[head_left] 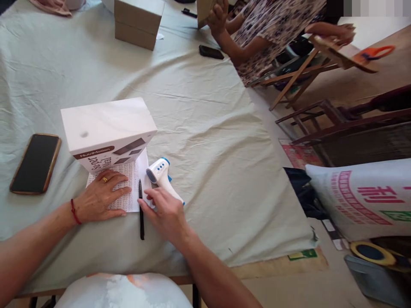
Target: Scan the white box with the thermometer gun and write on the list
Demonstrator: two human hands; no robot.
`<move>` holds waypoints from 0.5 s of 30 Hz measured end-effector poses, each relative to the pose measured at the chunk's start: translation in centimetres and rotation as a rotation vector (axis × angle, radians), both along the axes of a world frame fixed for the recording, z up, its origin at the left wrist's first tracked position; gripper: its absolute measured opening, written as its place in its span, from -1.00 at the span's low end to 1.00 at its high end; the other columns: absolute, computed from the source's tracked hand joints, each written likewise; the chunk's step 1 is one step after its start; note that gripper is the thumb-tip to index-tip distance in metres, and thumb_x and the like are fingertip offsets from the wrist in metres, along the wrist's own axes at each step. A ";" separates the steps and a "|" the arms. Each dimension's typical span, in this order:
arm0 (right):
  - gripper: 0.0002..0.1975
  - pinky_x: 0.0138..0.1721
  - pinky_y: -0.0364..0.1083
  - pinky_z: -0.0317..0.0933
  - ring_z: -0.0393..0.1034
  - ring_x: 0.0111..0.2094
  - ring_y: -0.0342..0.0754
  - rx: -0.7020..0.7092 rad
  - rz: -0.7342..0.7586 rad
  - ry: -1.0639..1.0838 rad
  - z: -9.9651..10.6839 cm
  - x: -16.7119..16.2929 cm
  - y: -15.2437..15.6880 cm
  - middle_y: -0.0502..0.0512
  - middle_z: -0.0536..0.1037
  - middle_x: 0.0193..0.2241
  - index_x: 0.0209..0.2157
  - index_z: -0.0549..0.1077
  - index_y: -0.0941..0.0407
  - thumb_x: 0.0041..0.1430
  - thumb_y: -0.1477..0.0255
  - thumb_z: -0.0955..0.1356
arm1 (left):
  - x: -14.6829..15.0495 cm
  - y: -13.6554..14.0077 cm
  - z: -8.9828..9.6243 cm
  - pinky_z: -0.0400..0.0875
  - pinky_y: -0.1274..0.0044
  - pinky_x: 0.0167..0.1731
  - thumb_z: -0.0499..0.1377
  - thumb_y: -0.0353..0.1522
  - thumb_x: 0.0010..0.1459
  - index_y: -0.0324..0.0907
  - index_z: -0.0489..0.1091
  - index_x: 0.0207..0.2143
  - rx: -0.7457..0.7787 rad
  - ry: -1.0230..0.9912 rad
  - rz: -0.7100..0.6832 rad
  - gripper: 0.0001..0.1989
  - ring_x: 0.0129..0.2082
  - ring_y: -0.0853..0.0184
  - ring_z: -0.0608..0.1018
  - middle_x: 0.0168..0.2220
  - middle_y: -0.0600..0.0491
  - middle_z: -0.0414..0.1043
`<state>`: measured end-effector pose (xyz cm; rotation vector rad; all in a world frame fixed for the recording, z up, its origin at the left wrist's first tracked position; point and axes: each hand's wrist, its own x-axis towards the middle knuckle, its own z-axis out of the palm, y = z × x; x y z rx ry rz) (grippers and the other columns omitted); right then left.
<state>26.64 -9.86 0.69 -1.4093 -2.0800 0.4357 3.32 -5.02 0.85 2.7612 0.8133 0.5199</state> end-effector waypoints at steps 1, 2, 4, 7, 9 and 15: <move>-0.81 -0.33 -0.07 0.31 0.40 -0.40 -0.03 -0.041 0.006 -0.027 -0.3 -0.4 -0.2 0.15 0.52 -0.41 -0.17 0.49 0.10 0.28 0.34 0.30 | 0.0 0.0 0.0 0.28 0.14 0.09 0.21 -0.12 0.18 -0.17 0.41 0.00 -0.004 0.004 0.004 -0.57 0.03 0.03 0.39 0.04 -0.17 0.37; -0.79 -0.33 -0.06 0.31 0.40 -0.39 -0.01 -0.074 -0.006 -0.062 -0.6 -0.8 -0.3 0.16 0.52 -0.41 -0.15 0.49 0.12 0.26 0.34 0.31 | 0.0 0.0 0.0 0.28 0.14 0.09 0.21 -0.12 0.18 -0.17 0.41 0.00 -0.006 0.006 0.004 -0.57 0.03 0.03 0.39 0.04 -0.17 0.37; -0.73 -0.33 -0.05 0.30 0.40 -0.38 0.01 -0.104 -0.040 -0.107 -1.2 -1.0 -0.4 0.16 0.51 -0.42 -0.08 0.49 0.15 0.22 0.40 0.29 | 0.0 0.0 -0.1 0.28 0.14 0.09 0.21 -0.11 0.18 -0.19 0.42 0.00 -0.003 0.010 -0.003 -0.56 0.04 0.03 0.38 0.05 -0.18 0.36; -0.62 -0.34 -0.06 0.29 0.38 -0.39 -0.02 -0.101 -0.022 -0.047 -1.1 -0.5 -0.2 0.12 0.50 -0.42 0.03 0.45 0.14 0.18 0.49 0.25 | -0.1 0.0 -0.3 0.29 0.14 0.08 0.19 -0.09 0.19 -0.19 0.42 0.00 0.015 0.007 -0.010 -0.56 0.03 0.02 0.37 0.05 -0.19 0.35; -0.62 -0.34 -0.07 0.29 0.37 -0.39 -0.05 -0.083 0.035 0.104 -0.5 0.0 0.0 0.10 0.48 -0.40 0.02 0.46 0.08 0.21 0.51 0.21 | -0.1 0.0 -0.4 0.29 0.14 0.08 0.18 -0.10 0.20 -0.19 0.42 0.01 0.033 0.001 -0.020 -0.56 0.03 0.01 0.37 0.05 -0.19 0.35; -0.65 -0.08 0.06 0.29 0.36 -0.19 0.02 -0.174 -0.021 0.560 -0.8 0.5 -0.3 0.13 0.42 -0.26 -0.01 0.40 0.06 0.15 0.33 0.32 | 0.0 0.0 -0.4 0.29 0.13 0.07 0.13 -0.10 0.24 -0.15 0.43 0.02 0.030 0.023 -0.030 -0.58 0.04 0.01 0.35 0.07 -0.19 0.32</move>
